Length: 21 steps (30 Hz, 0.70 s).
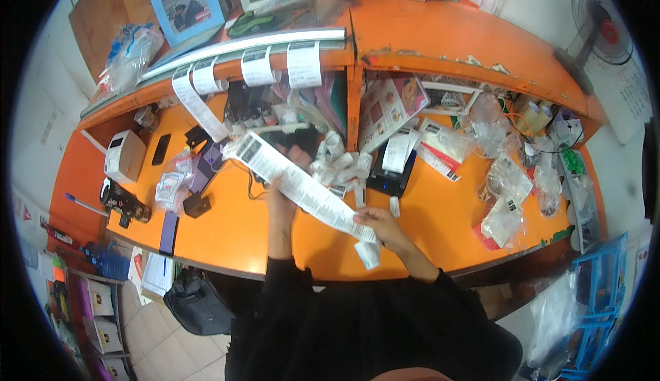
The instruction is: The person uses a tablet at a counter, moves to a food warmer to organize receipts, and then sorts and hands a long receipt to a customer at the counter.
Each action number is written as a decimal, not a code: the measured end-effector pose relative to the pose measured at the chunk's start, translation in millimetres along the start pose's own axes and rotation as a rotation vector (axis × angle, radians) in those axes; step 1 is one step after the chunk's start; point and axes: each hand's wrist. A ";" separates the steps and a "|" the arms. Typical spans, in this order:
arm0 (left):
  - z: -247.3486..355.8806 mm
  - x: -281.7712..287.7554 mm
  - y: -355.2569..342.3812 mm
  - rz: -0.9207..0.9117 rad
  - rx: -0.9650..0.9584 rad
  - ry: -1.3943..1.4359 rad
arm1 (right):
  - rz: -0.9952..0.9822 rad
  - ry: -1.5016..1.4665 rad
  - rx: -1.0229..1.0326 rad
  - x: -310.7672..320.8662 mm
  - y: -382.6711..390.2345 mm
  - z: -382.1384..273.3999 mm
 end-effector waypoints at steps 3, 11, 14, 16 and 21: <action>-26.9 45.2 4.5 0.029 0.106 -0.064 | -0.123 0.424 -0.021 22.8 -0.4 9.5; -8.7 86.3 0.0 0.237 -0.156 0.029 | 0.048 0.650 0.377 103.8 -17.6 -192.2; -18.1 81.0 1.4 0.297 -0.091 0.088 | 0.157 0.517 0.563 97.2 -29.3 -253.3; -20.1 83.8 -2.9 0.286 -0.065 0.124 | 0.068 0.394 0.587 88.7 -39.6 -266.9; -23.7 94.7 -11.3 0.253 -0.076 0.145 | -0.435 0.627 0.297 82.6 -72.2 -219.5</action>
Point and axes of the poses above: each hand's wrist, its own y-axis away from the middle knuckle, its own x-axis out of the back of the hand, z = x × y, and after that the axes turned 2 degrees about x, right-handed
